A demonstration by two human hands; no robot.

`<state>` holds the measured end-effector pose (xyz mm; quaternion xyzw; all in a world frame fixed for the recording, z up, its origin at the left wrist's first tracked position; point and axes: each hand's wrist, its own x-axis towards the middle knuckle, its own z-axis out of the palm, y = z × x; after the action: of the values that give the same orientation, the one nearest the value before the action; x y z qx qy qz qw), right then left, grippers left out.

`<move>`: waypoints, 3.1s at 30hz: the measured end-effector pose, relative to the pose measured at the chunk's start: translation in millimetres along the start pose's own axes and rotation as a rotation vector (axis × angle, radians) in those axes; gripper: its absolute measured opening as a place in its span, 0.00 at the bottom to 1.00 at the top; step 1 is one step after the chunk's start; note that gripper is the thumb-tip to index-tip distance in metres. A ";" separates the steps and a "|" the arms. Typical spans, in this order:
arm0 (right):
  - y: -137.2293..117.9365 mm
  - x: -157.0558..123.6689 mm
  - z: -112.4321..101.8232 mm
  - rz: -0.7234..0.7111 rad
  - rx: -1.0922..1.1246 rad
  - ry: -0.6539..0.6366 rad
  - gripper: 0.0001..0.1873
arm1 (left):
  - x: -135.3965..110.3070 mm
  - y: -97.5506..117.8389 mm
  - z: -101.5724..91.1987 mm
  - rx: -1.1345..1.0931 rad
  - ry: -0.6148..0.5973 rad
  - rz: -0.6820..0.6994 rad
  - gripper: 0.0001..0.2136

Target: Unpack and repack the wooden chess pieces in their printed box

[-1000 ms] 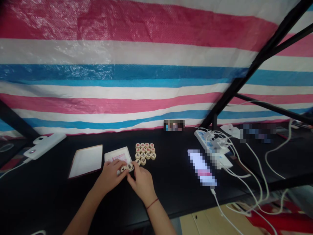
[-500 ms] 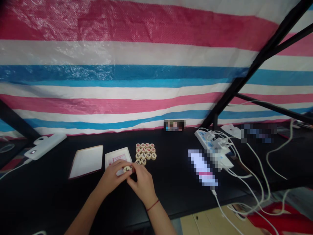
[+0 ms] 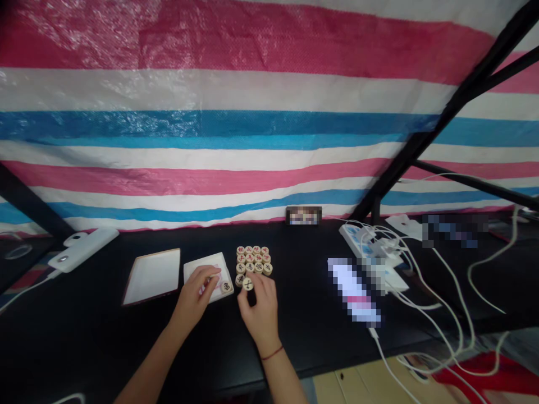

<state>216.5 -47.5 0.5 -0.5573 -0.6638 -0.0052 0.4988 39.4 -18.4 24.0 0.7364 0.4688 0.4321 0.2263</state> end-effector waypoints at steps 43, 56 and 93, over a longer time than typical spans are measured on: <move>-6.5 4.1 -8.5 -0.016 0.146 0.046 0.07 | -12.8 -3.0 20.6 0.385 -0.186 0.256 0.26; 34.1 -2.9 -2.4 0.345 -0.135 -0.007 0.14 | -2.7 -1.0 2.7 0.486 -0.465 -0.039 0.27; -8.4 -2.7 0.1 -0.022 0.110 -0.536 0.21 | -2.0 16.2 -3.4 0.339 -0.442 -0.008 0.09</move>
<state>209.8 -52.6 3.2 -0.5035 -0.7775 0.1732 0.3347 44.2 -27.8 36.9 0.8382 0.4766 0.1756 0.1984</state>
